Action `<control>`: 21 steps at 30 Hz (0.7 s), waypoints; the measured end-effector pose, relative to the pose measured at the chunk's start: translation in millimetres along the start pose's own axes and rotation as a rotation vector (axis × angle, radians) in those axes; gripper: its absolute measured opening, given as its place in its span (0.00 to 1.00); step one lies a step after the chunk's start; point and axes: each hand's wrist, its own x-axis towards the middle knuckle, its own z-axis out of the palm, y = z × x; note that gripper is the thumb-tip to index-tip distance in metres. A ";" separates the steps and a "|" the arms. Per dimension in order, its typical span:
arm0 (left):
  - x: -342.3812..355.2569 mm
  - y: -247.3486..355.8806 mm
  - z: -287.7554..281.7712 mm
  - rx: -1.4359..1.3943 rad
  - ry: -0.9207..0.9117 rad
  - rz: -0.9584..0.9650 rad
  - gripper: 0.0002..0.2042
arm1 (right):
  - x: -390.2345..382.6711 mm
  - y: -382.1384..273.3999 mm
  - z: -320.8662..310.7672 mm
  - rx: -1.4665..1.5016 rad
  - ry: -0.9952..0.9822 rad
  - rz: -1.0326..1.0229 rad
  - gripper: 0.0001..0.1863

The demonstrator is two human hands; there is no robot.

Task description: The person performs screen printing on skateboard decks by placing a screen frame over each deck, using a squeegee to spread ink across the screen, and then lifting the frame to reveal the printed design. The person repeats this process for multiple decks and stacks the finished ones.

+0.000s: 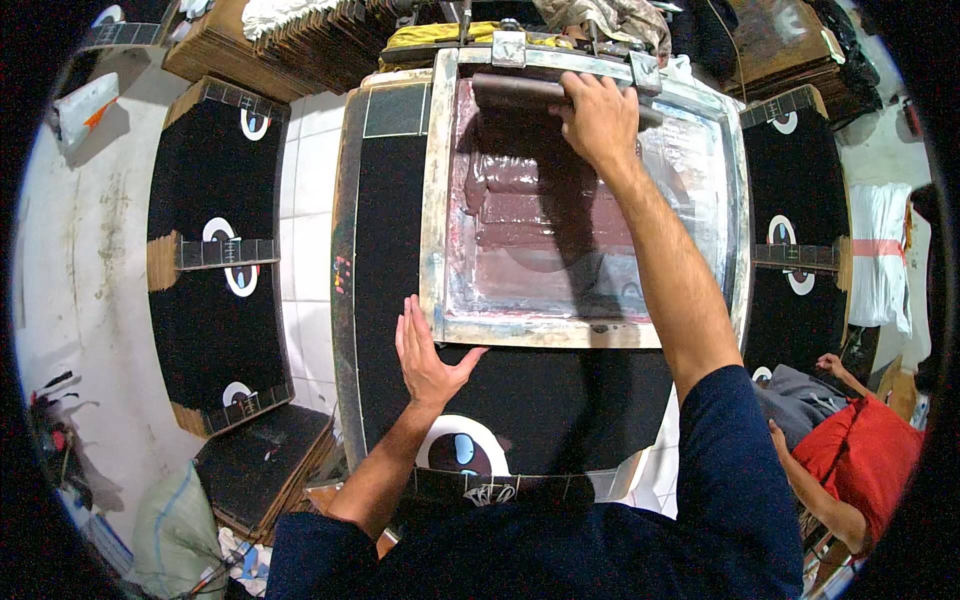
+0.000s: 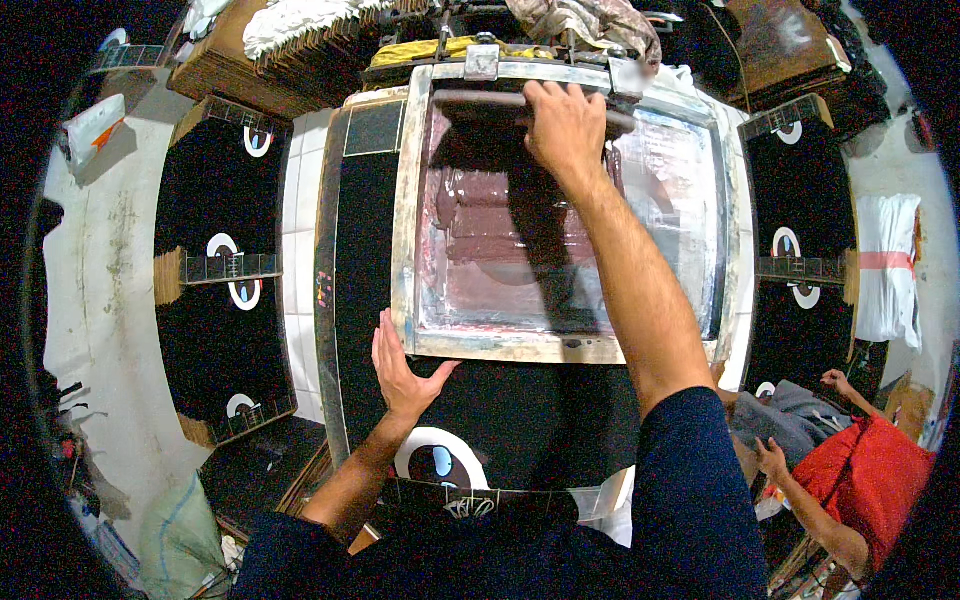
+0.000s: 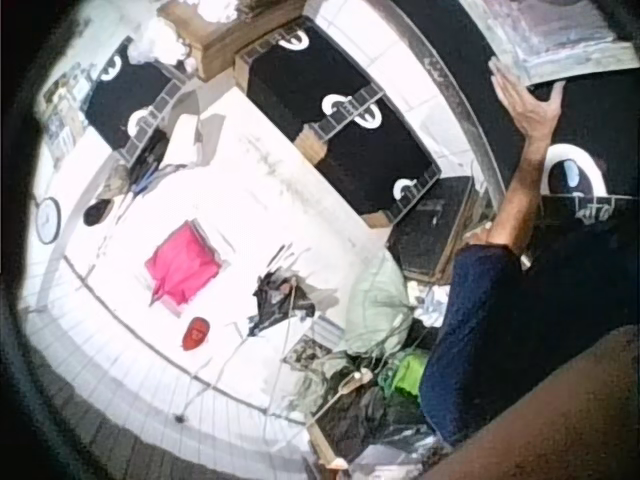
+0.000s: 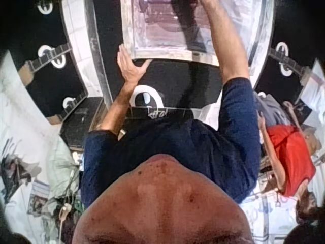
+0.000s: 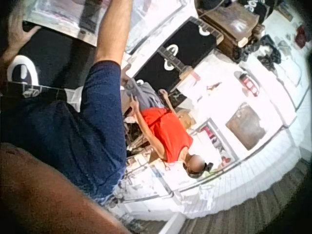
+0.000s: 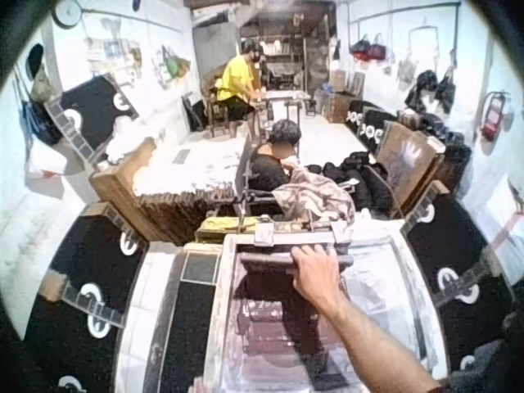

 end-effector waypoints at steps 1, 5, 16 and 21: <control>-0.2 0.1 -0.3 0.003 0.003 0.007 0.64 | 3.7 0.2 3.3 0.000 0.004 0.021 0.17; -0.9 0.3 -0.4 0.000 -0.021 0.010 0.62 | -27.4 -11.3 -1.9 -0.055 0.034 0.004 0.16; 2.1 1.4 -0.9 -0.114 0.021 -0.024 0.60 | -139.2 -43.4 -27.0 0.081 0.065 0.009 0.13; 9.4 -6.1 7.4 -0.215 -0.025 -0.121 0.59 | -142.6 -43.9 -35.8 0.072 -0.003 0.017 0.15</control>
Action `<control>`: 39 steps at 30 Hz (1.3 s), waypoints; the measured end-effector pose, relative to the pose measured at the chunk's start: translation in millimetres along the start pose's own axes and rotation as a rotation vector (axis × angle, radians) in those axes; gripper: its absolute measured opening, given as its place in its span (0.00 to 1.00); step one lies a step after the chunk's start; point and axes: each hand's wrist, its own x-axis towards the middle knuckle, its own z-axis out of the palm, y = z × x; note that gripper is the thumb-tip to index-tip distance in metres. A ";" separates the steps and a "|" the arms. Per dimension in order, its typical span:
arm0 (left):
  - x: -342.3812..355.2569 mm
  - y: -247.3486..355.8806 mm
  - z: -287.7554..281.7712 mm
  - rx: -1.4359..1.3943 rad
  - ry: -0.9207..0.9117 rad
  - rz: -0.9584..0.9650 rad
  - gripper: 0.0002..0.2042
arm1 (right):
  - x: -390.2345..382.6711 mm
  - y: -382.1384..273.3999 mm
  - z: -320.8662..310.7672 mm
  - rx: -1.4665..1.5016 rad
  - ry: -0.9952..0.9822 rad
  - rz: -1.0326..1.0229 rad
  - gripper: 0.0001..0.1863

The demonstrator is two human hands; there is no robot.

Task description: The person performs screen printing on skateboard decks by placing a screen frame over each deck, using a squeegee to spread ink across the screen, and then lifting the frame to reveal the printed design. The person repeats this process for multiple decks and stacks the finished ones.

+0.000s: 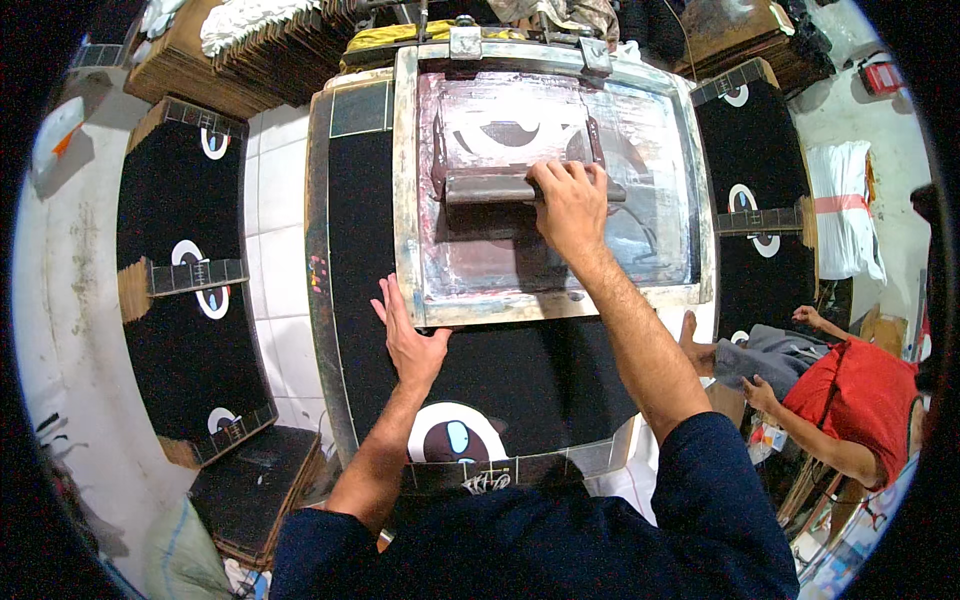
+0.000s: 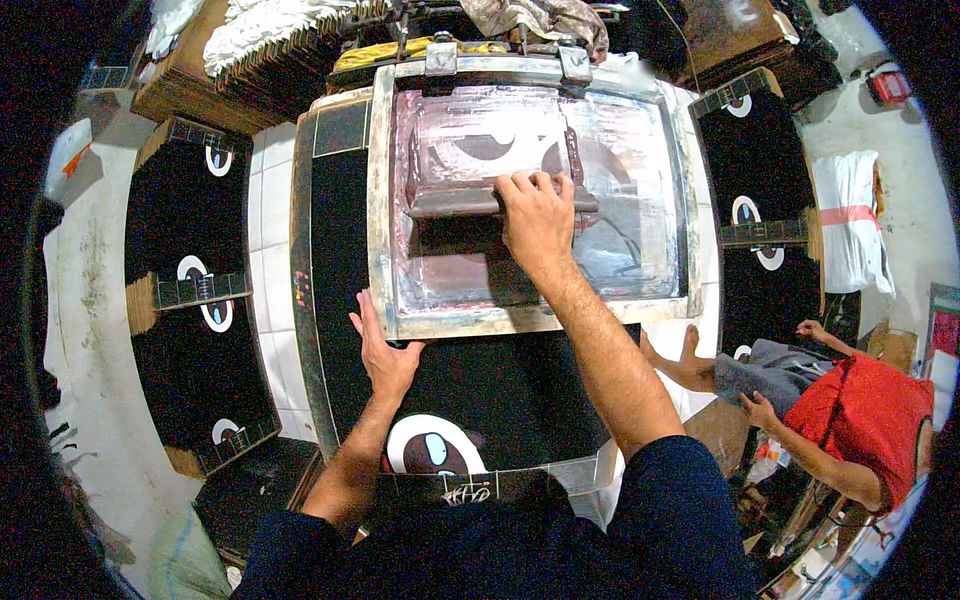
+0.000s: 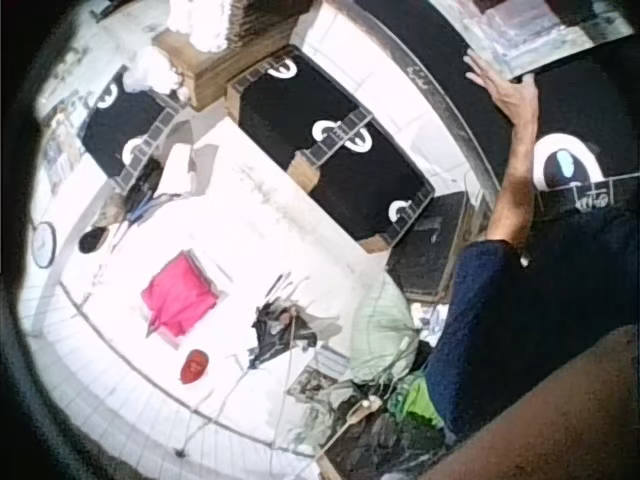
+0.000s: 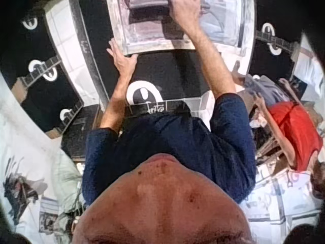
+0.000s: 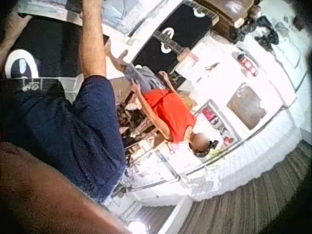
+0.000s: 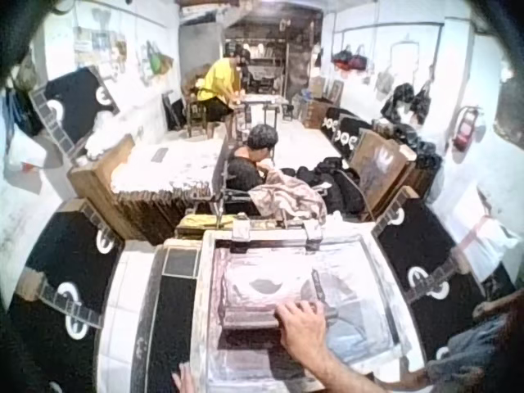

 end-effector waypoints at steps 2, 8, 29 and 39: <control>0.0 -6.8 3.9 -0.016 0.018 0.031 0.59 | 1.4 -0.6 -1.9 0.014 0.007 0.032 0.15; -12.3 -20.8 13.5 -0.307 0.135 0.172 0.55 | 57.7 21.4 -6.0 -0.007 -0.177 0.050 0.19; -9.7 -18.3 12.8 -0.214 0.147 0.256 0.52 | 177.0 77.4 34.2 0.008 -0.250 0.013 0.28; -9.0 -13.0 10.9 -0.224 0.158 0.253 0.51 | -8.6 -3.9 -10.8 0.096 -0.036 0.141 0.30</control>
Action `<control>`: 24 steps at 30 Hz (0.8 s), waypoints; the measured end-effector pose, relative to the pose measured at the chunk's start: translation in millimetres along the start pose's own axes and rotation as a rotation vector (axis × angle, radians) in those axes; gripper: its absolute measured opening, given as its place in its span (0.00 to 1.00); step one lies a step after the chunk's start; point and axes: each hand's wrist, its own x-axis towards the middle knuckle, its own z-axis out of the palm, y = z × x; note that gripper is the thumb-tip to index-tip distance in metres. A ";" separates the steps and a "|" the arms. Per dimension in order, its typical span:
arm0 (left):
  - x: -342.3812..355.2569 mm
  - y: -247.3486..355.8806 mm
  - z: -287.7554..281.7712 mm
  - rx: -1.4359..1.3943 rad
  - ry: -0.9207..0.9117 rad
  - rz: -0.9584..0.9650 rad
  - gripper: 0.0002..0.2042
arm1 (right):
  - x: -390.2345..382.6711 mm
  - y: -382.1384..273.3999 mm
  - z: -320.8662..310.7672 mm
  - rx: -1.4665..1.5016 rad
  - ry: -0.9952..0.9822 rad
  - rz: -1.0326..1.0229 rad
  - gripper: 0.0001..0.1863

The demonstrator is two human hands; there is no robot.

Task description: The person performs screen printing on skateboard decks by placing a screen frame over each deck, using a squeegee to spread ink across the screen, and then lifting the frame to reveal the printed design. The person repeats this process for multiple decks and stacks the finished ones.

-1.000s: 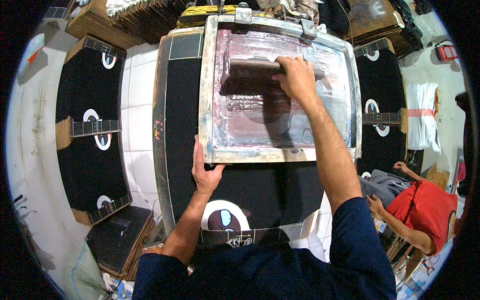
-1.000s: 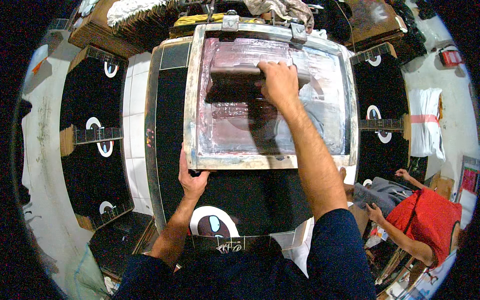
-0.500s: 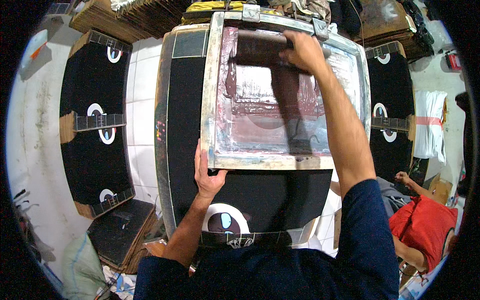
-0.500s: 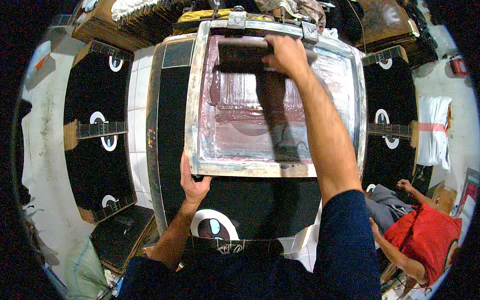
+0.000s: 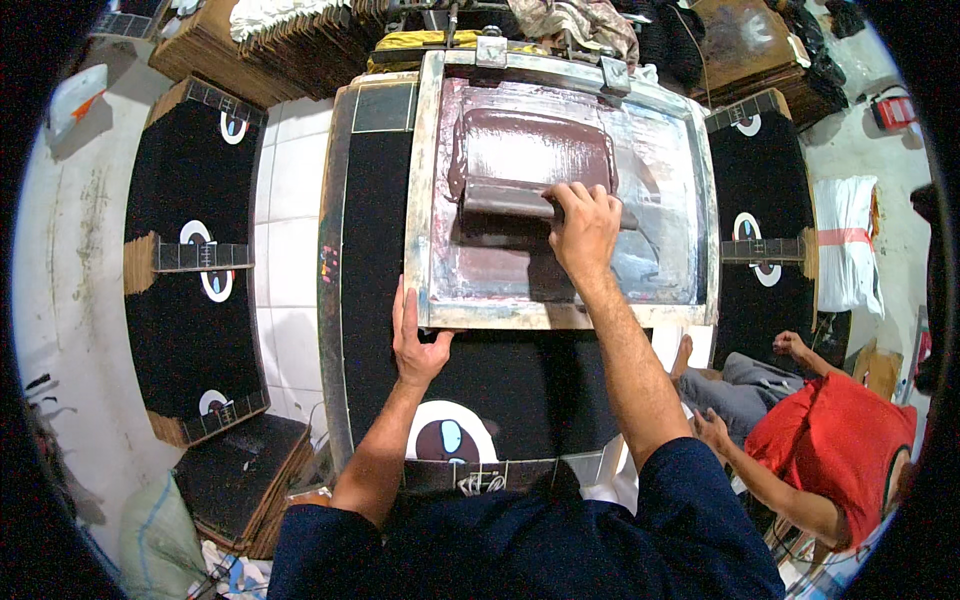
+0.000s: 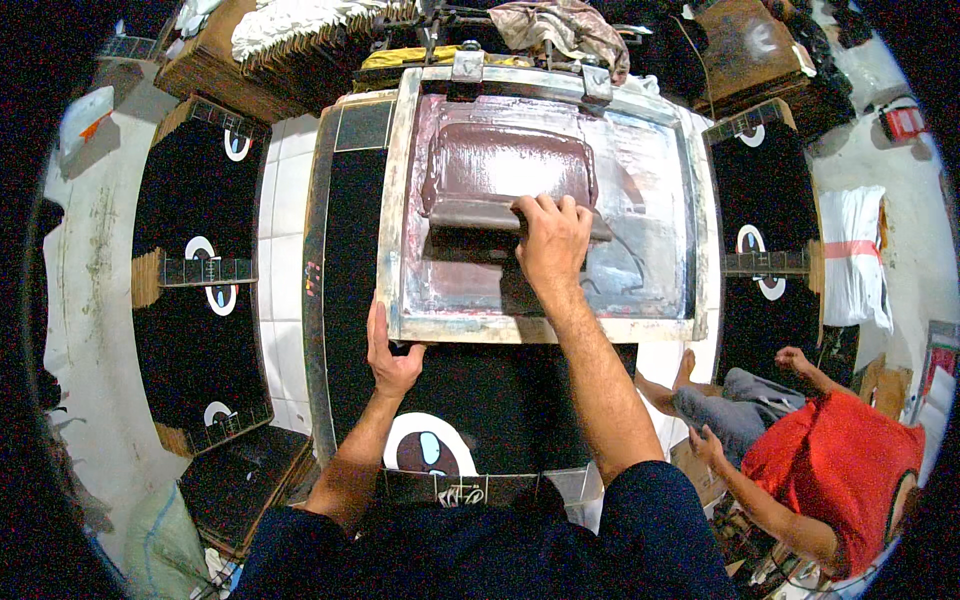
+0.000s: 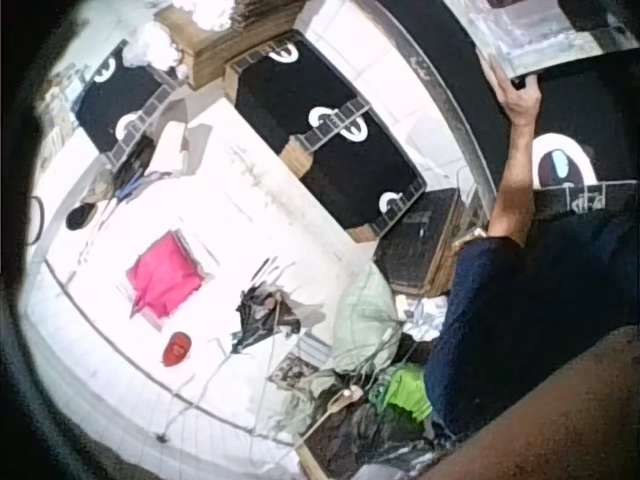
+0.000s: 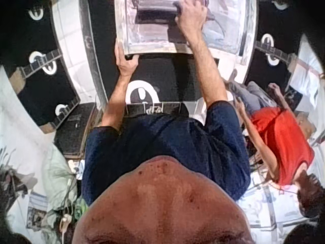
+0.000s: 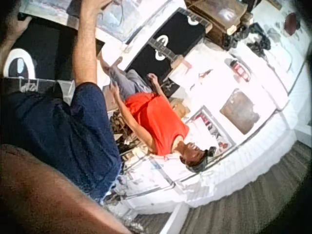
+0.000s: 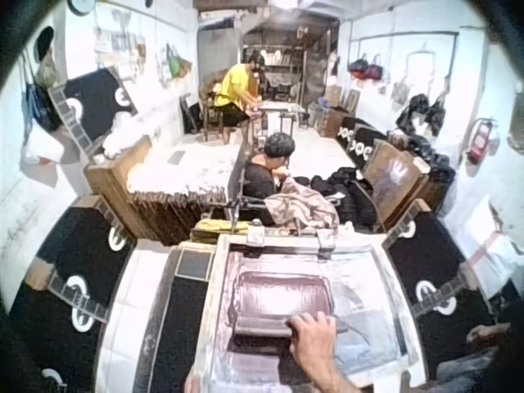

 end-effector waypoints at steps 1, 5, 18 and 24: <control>-0.2 0.0 0.2 0.008 0.011 0.011 0.51 | -5.3 -2.8 -3.0 0.016 0.050 -0.012 0.31; 1.8 4.0 0.4 -0.012 0.024 -0.020 0.50 | -21.9 -12.8 -17.6 0.043 0.288 -0.050 0.33; 152.2 141.9 -85.0 -0.227 0.274 0.130 0.53 | -5.0 -59.4 -160.3 0.004 0.751 -0.056 0.22; 198.3 107.8 -142.6 -0.552 0.133 -0.053 0.47 | 104.3 -73.6 -258.6 -0.120 0.773 -0.061 0.19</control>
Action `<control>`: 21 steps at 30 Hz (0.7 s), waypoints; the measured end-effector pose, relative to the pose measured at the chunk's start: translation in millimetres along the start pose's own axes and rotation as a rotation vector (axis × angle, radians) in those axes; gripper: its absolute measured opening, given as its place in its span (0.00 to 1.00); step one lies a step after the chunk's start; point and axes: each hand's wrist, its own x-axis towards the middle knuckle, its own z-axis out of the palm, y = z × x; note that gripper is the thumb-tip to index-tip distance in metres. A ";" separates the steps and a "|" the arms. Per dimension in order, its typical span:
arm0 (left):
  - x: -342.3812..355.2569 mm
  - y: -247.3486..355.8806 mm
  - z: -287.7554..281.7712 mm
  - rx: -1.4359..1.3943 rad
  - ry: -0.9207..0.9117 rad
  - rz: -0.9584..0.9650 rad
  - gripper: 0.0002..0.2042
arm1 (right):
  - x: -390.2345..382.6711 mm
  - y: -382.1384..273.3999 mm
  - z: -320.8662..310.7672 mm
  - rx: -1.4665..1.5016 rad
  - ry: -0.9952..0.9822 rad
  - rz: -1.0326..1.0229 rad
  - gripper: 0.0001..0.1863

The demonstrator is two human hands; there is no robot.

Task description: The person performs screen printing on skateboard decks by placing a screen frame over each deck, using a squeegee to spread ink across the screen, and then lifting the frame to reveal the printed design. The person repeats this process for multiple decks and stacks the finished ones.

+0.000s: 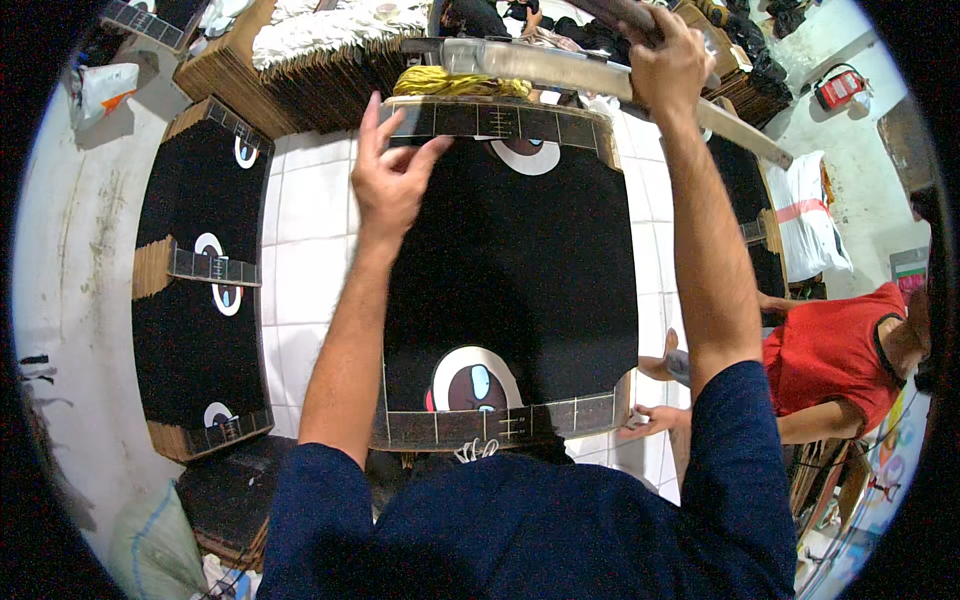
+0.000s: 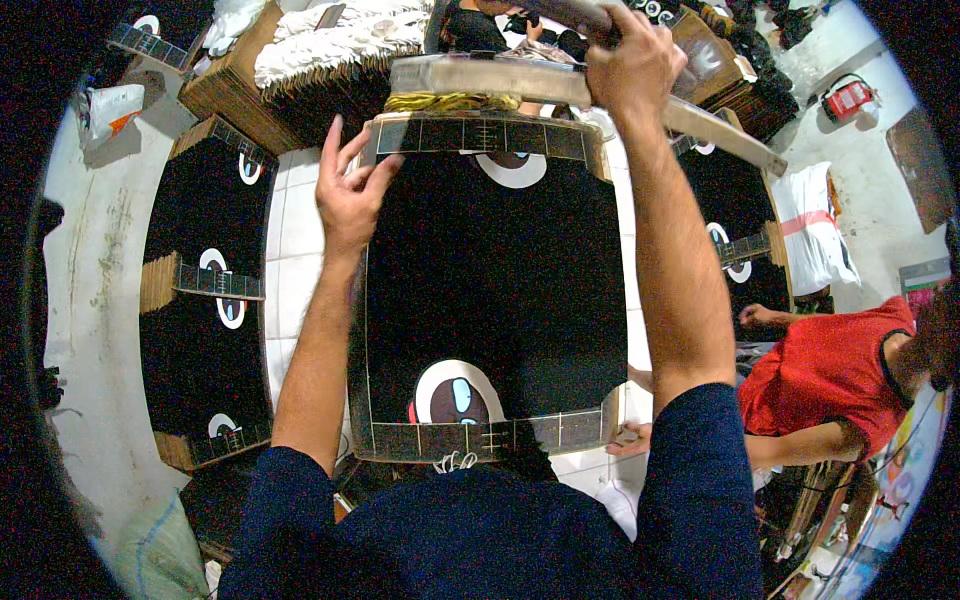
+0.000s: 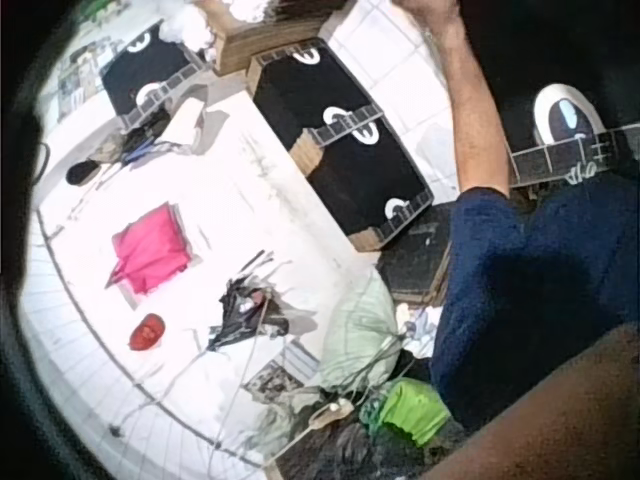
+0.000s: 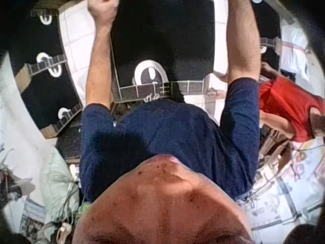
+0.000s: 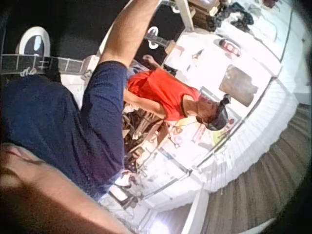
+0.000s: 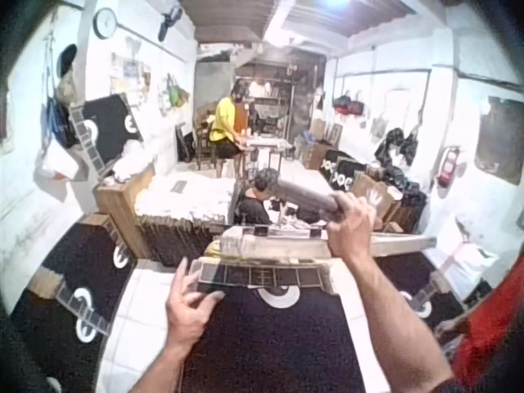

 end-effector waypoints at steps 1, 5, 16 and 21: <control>-7.5 -22.9 -23.7 0.037 -0.011 0.058 0.47 | 12.8 -2.7 -0.6 0.056 0.016 0.032 0.14; -111.3 -166.9 -153.0 0.134 0.186 -0.366 0.39 | 44.6 -10.4 -2.8 0.070 -0.028 0.078 0.15; -585.3 -149.0 -245.0 0.591 -0.115 -1.491 0.14 | 93.2 30.4 37.1 -0.122 -0.220 0.141 0.35; -566.0 -142.3 -205.5 0.568 -0.016 -1.271 0.16 | 102.2 53.9 46.1 -0.098 -0.289 0.133 0.30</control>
